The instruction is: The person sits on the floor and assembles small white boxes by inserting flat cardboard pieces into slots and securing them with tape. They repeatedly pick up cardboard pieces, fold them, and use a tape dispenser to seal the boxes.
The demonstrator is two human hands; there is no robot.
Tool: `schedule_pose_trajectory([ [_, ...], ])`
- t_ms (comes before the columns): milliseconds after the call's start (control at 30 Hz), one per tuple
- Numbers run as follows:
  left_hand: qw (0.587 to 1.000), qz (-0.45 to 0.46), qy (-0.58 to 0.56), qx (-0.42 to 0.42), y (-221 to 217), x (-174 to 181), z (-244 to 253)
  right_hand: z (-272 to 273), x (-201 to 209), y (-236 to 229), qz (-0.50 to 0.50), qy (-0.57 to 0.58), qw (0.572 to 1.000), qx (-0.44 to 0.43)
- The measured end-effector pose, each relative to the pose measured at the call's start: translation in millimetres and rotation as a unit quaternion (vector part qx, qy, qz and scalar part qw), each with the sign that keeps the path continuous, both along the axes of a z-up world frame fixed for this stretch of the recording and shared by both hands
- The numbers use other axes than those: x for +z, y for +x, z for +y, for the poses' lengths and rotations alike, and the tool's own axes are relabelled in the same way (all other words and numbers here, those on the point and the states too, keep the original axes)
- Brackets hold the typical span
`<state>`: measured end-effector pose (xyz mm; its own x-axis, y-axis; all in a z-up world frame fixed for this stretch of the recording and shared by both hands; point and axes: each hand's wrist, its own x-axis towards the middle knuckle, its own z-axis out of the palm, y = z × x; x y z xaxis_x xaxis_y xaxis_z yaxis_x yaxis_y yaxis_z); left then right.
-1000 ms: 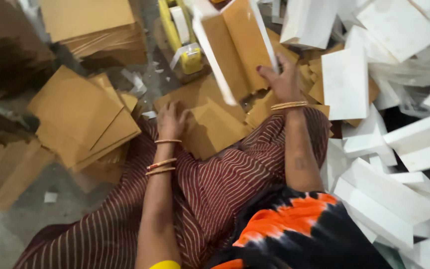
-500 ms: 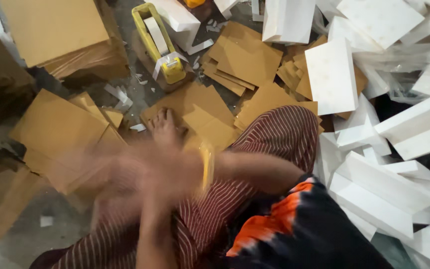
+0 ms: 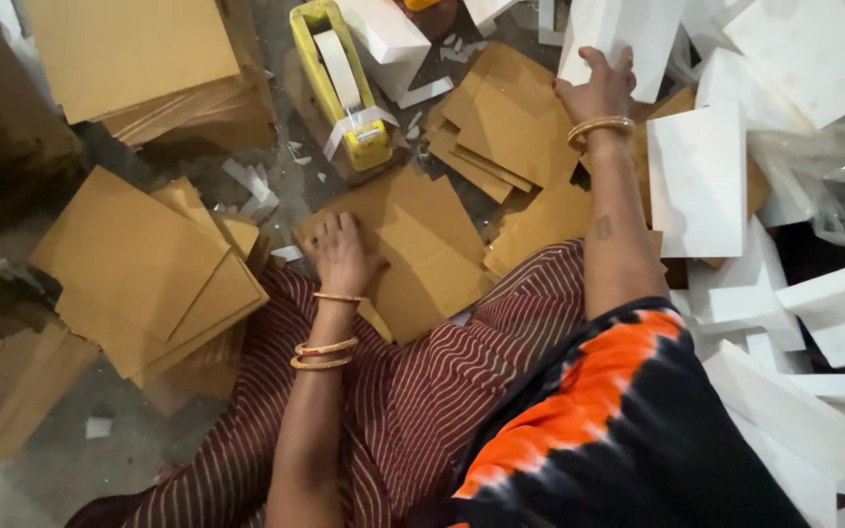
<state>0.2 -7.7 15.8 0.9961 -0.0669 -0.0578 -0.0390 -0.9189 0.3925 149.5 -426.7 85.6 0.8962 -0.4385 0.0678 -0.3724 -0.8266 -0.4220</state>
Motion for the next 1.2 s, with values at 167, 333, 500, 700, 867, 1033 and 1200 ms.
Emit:
schedule_pose_trajectory([
  [167,0.996,-0.088,-0.005,-0.030,-5,0,7,1,-2,11,-0.191,0.036,0.980,-0.036],
  [333,0.996,-0.071,-0.051,-0.029,-3,16,21,-9,46,-11,-0.427,0.467,0.770,-0.081],
  [500,0.994,-0.097,-0.036,-0.036,20,5,42,23,85,-84,-0.351,0.590,0.713,0.140],
  [700,0.996,0.067,-0.059,-0.021,47,38,69,134,74,-151,-0.142,0.259,0.893,0.338],
  [867,0.994,0.039,-0.106,0.007,60,33,80,183,73,-177,-0.016,-0.157,0.837,0.523],
  [1033,0.987,0.084,-0.128,-0.046,71,49,90,205,31,-190,0.022,-0.330,0.727,0.602],
  [1200,0.977,0.142,-0.138,-0.073,63,73,75,211,-33,-196,0.068,-0.390,0.722,0.567],
])
